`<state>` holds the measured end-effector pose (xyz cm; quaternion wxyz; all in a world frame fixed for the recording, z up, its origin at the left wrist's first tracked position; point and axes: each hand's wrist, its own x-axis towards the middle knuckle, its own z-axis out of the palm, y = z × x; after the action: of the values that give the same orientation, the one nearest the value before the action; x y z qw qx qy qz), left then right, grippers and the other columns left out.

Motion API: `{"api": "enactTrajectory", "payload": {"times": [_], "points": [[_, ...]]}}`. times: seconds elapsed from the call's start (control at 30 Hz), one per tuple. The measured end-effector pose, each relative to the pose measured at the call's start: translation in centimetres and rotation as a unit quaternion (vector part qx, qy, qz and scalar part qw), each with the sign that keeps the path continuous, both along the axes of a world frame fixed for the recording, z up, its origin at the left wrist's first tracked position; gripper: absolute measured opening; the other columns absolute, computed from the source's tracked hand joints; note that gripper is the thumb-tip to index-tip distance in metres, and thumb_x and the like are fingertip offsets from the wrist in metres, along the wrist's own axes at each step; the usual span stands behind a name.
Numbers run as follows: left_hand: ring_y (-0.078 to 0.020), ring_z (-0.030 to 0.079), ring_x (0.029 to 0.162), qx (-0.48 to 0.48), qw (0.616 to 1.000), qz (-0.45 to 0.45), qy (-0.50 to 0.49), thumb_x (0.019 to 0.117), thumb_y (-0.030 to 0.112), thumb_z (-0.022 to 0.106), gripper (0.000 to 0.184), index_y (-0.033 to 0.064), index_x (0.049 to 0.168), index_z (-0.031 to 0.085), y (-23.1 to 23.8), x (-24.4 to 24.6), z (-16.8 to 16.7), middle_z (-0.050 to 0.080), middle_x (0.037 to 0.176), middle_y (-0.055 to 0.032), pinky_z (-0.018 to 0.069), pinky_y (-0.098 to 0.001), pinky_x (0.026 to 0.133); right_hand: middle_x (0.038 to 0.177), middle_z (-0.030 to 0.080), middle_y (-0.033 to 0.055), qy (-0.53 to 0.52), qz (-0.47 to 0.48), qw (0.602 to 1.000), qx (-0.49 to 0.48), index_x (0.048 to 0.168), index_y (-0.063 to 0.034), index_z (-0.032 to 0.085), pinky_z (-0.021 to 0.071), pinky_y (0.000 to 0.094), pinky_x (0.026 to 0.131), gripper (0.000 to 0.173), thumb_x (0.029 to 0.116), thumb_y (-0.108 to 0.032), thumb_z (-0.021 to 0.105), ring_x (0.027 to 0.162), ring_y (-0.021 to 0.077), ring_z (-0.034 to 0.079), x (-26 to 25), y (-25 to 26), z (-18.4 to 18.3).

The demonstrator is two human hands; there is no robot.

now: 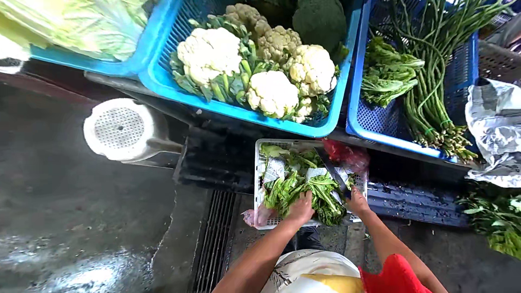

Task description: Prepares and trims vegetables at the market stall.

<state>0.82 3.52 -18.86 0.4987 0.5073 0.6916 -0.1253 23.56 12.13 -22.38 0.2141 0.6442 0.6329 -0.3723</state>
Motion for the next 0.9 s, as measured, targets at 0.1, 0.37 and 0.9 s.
{"api": "enactTrajectory", "payload": {"times": [0.1,0.37,0.9], "points": [[-0.0412,0.059,0.127,0.013,1.000,0.023,-0.005,0.0989,0.021,0.058,0.049,0.0134,0.147,0.050,0.3,-1.3,0.1,0.053,0.147,-0.0193,0.0495,-0.0627,0.100,0.146,0.054,0.0224,0.023,-0.001,1.000,-0.004,0.149,-0.0017,0.045,0.0430,0.0557,0.113,0.059,0.0959,-0.019,0.064,0.135,0.0365,0.054,-0.1,0.6,0.8],[-0.0248,0.057,0.125,0.073,0.915,0.312,-0.246,0.1032,0.019,0.050,0.032,0.0046,0.127,0.067,1.9,-8.6,3.2,0.063,0.132,-0.0155,0.0443,-0.0489,0.107,0.121,0.066,0.0229,0.156,-0.108,0.982,-0.007,0.143,-0.0070,0.053,0.0489,0.0592,0.099,0.049,0.1023,-0.034,0.051,0.112,0.0370,0.064,2.9,-0.5,4.8],[-0.0465,0.045,0.137,0.155,0.978,-0.088,0.105,0.0968,0.023,0.066,0.044,0.0037,0.136,0.060,-0.7,-1.7,-1.3,0.050,0.144,-0.0274,0.0348,-0.0642,0.111,0.108,0.070,0.0187,0.074,0.023,0.997,-0.014,0.137,-0.0063,0.055,0.0536,0.0559,0.093,0.051,0.1054,-0.046,0.052,0.103,0.0356,0.069,0.9,-4.5,10.3]]}}
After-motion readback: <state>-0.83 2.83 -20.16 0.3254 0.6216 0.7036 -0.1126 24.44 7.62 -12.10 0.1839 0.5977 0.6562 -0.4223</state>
